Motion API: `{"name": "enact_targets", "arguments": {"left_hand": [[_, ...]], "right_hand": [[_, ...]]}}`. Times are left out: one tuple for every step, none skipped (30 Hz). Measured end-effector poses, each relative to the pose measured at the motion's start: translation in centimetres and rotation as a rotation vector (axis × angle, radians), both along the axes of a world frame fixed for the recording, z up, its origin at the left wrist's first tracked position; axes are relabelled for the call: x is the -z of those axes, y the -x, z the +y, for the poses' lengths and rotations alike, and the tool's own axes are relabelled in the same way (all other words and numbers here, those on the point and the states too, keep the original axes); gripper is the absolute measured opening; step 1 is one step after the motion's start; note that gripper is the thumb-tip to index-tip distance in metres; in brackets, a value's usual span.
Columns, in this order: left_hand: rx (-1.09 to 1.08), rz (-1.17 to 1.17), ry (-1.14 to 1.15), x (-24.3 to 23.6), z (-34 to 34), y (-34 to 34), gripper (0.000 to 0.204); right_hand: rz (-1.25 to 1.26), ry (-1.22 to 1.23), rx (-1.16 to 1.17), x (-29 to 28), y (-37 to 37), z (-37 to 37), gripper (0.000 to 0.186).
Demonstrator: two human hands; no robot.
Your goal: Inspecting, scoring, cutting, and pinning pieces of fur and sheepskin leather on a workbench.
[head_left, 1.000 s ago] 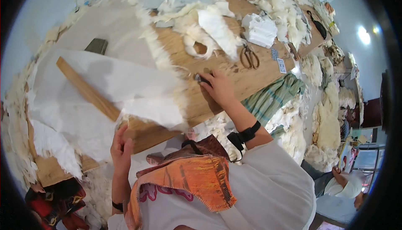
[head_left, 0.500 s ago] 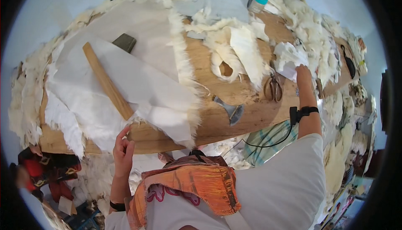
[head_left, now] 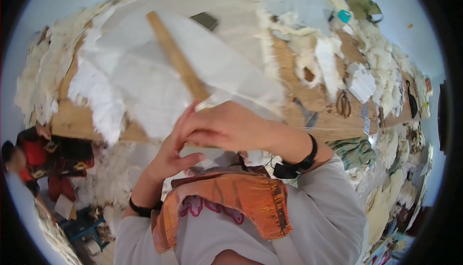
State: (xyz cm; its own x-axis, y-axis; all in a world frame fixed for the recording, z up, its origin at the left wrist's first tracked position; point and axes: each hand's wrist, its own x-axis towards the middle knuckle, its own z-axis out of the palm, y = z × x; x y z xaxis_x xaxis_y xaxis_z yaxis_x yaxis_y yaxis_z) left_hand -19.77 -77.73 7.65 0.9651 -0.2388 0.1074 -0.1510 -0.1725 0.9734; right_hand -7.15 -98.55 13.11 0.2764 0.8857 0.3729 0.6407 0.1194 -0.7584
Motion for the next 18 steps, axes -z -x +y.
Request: {"name": "enact_targets", "arguments": {"left_hand": [[0.062, -0.141, -0.017, -0.3, 1.8, 0.8, 0.066], [0.122, -0.199, 0.089, -0.5, 3.8, 1.6, 0.06], [0.119, -0.008, 0.308, -0.6, 6.1, 3.6, 0.053], [0.132, 0.166, 0.527, -0.5, 8.5, 5.5, 0.047], [0.049, 0.172, 0.555, -0.2, 11.1, 7.2, 0.036], [-0.008, 0.169, 0.595, 0.2, 13.7, 8.6, 0.026], [-0.065, 0.168, 0.639, 0.7, 16.1, 10.2, 0.019], [-0.111, 0.168, 0.7, 1.2, 18.4, 11.7, 0.018], [-0.21, 0.209, 0.69, 1.7, 20.7, 13.0, 0.018], [-0.292, 0.259, 0.694, 2.1, 23.1, 14.2, 0.019], [-0.328, 0.312, 0.727, 2.5, 25.7, 15.1, 0.02], [-0.371, 0.383, 0.488, 2.8, 28.6, 16.0, 0.02], [-0.372, 0.448, 0.281, 3.1, 31.6, 16.7, 0.02], [-0.366, 0.5, 0.089, 3.6, 34.3, 17.2, 0.02], [-0.351, 0.532, -0.044, 4.2, 37.1, 17.3, 0.02], [-0.338, 0.558, -0.163, 4.5, 40.0, 17.1, 0.021], [-0.317, 0.57, -0.286, 4.8, 42.6, 16.4, 0.022], [-0.425, 0.607, -0.338, 4.6, 45.1, 15.3, 0.023]], "right_hand": [[-0.04, 0.026, 0.012, -1.2, 1.7, 3.0, 0.017], [-0.079, -0.021, 0.003, -2.2, 2.9, 6.0, 0.018], [-0.118, -0.067, -0.007, -3.0, 4.1, 8.9, 0.019], [-0.095, -0.13, 0.044, -3.7, 4.6, 11.2, 0.018], [-0.075, -0.148, 0.108, -4.4, 4.6, 13.0, 0.018], [0.043, -0.276, 0.131, -4.6, 4.3, 14.7, 0.016], [0.292, -0.208, 0.139, -5.0, 3.8, 14.9, 0.016], [0.413, -0.299, 0.16, -4.7, 2.8, 15.9, 0.017], [0.562, -0.36, 0.144, -4.4, 1.7, 15.5, 0.022], [0.734, -0.453, 0.159, -3.6, 0.1, 15.1, 0.022], [0.877, -0.553, 0.162, -2.8, -1.9, 14.0, 0.022], [0.984, -0.542, 0.108, -1.9, -4.1, 12.2, 0.025], [1.128, -0.539, 0.129, -1.1, -6.5, 9.8, 0.027], [1.051, -0.508, 0.155, -0.4, -9.4, 7.1, 0.029], [1.088, -0.486, 0.296, 0.2, -12.5, 4.1, 0.031], [1.054, -0.419, 0.347, 0.2, -15.7, 0.6, 0.029], [0.964, -0.389, 0.492, 0.1, -19.0, -2.8, 0.028], [0.978, -0.363, 0.52, -1.1, -21.9, -7.0, 0.028]]}}
